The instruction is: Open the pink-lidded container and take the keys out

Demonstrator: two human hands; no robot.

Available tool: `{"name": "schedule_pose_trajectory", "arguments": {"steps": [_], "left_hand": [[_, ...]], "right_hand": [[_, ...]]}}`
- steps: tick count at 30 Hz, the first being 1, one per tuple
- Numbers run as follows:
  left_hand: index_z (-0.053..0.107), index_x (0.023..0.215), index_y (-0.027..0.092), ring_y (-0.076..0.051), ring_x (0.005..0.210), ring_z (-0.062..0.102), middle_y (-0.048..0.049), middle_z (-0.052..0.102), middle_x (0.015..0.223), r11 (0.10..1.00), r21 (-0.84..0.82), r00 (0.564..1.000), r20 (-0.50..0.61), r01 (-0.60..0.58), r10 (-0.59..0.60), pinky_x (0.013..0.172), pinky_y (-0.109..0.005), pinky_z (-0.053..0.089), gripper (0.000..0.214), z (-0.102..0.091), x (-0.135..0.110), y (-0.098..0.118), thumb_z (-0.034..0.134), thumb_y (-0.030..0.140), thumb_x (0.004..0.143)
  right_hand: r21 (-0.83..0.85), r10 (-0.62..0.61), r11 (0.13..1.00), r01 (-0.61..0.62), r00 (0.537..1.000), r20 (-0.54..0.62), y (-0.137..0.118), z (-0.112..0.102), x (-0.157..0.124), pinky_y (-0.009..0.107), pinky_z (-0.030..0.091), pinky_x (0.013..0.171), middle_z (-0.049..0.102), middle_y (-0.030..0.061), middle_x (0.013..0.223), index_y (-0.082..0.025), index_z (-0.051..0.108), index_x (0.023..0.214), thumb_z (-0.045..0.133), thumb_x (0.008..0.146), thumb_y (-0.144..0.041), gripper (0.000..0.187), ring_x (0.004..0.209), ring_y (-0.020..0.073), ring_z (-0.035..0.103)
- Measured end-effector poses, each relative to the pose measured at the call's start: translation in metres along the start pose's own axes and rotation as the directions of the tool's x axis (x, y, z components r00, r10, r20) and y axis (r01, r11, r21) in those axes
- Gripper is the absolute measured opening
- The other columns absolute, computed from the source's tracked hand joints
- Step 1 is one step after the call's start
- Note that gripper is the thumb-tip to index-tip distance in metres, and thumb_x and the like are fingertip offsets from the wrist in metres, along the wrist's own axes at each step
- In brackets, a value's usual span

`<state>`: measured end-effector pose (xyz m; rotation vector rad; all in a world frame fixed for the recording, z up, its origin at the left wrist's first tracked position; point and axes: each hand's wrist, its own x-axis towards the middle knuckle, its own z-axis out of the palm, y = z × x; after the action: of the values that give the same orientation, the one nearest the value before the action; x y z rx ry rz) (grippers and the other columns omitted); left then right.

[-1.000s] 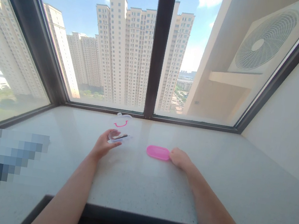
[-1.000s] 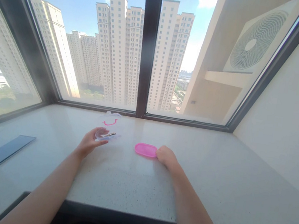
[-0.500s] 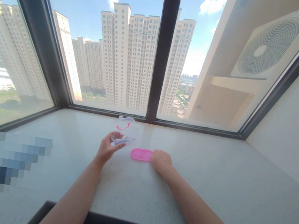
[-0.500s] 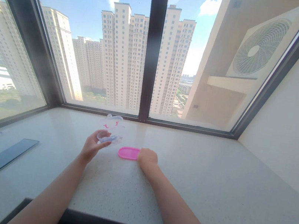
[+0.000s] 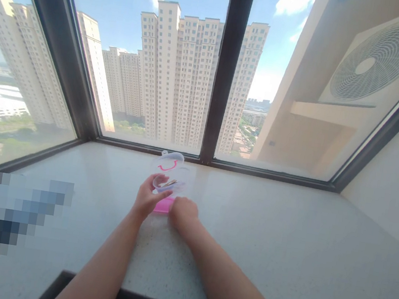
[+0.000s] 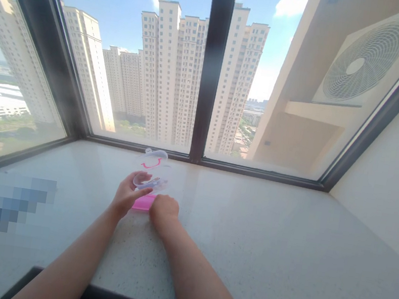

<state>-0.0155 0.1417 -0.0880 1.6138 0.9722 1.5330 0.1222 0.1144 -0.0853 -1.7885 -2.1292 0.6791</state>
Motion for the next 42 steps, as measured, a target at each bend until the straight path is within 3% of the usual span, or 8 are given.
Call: {"name": "schedule_pose_trajectory", "arguments": {"steps": [9,11,14,20,23,28,33,42], "left_hand": [[0.053,0.110,0.017,-0.027,0.109,0.055,-0.0121,0.062,0.113,0.990,-0.121,0.996,0.072,0.069,-0.061,0.095,-0.043,0.040,0.058,0.010,-0.006,0.007,0.078,0.028,0.059],[0.055,0.111,0.017,-0.027,0.111,0.054,-0.0121,0.062,0.114,0.989,-0.124,0.982,0.180,0.076,-0.053,0.097,-0.043,0.038,0.059,0.015,-0.009,0.007,0.079,0.026,0.057],[0.056,0.111,0.016,-0.027,0.109,0.055,-0.0127,0.063,0.112,0.986,-0.127,0.940,0.336,0.104,-0.056,0.097,-0.042,0.037,0.059,0.020,-0.012,0.006,0.080,0.024,0.057],[0.050,0.117,0.015,-0.027,0.111,0.054,-0.0151,0.061,0.114,0.980,-0.133,0.923,0.376,0.148,-0.089,0.097,-0.041,0.038,0.063,0.019,-0.014,0.000,0.077,0.025,0.061],[0.047,0.122,0.016,-0.027,0.117,0.049,-0.0157,0.057,0.122,0.988,-0.104,0.944,0.322,0.117,-0.078,0.098,-0.040,0.036,0.067,0.018,-0.011,-0.002,0.076,0.027,0.063],[0.048,0.122,0.016,-0.024,0.116,0.051,-0.0141,0.055,0.126,0.991,0.096,0.995,0.021,0.093,-0.095,0.096,-0.037,0.039,0.050,0.008,0.000,-0.005,0.059,0.036,0.078],[0.060,0.108,0.014,-0.024,0.113,0.053,-0.0137,0.061,0.117,0.859,0.437,0.955,-0.241,0.267,-0.174,0.098,-0.039,0.036,0.038,-0.003,0.006,-0.010,0.038,0.038,0.088],[0.054,0.116,0.013,-0.024,0.118,0.050,-0.0148,0.057,0.124,0.812,0.494,0.946,-0.242,0.313,-0.217,0.101,-0.039,0.035,0.043,0.004,-0.002,-0.015,0.028,0.037,0.092]], "right_hand": [[0.446,0.116,0.886,-0.129,0.992,0.058,0.064,-0.039,-0.004,0.024,0.045,0.051,0.067,0.0147,0.082,-0.010,0.054,0.107,-0.002,0.092,-0.046,0.068,0.061,0.0159,0.062],[0.827,-0.039,0.520,-0.215,0.961,0.274,0.070,-0.044,-0.004,0.022,0.044,0.048,0.065,0.0164,0.092,-0.011,0.050,0.110,-0.001,0.087,-0.059,0.074,0.067,0.0171,0.062],[0.903,-0.259,0.110,-0.414,0.866,0.428,0.074,-0.046,-0.004,0.020,0.038,0.040,0.062,0.0137,0.088,-0.012,0.047,0.110,0.010,0.085,-0.064,0.069,0.056,0.0149,0.057],[0.716,-0.484,-0.165,-0.678,0.689,0.540,0.078,-0.041,0.001,0.012,0.026,0.032,0.060,0.0105,0.082,-0.015,0.043,0.115,0.027,0.086,-0.055,0.053,0.052,0.0132,0.052],[0.720,-0.418,-0.193,-0.667,0.720,0.554,0.078,-0.040,0.004,0.011,0.023,0.031,0.059,0.0083,0.076,-0.016,0.045,0.112,0.030,0.086,-0.053,0.049,0.050,0.0131,0.051],[0.894,-0.019,-0.175,-0.412,0.909,0.415,0.067,-0.043,0.016,0.012,0.020,0.029,0.061,0.0071,0.073,-0.017,0.050,0.100,0.034,0.084,-0.049,0.039,0.043,0.0118,0.050],[0.925,0.255,0.082,-0.371,0.905,0.340,0.052,-0.048,0.040,0.014,0.017,0.027,0.060,0.0068,0.065,-0.015,0.052,0.090,0.035,0.083,-0.044,0.035,0.036,0.0108,0.046],[0.935,0.319,0.310,-0.170,0.946,0.066,0.033,-0.043,0.079,0.016,0.015,0.028,0.053,0.0003,0.052,-0.014,0.058,0.089,0.050,0.078,-0.036,0.026,0.035,0.0084,0.041]]}}
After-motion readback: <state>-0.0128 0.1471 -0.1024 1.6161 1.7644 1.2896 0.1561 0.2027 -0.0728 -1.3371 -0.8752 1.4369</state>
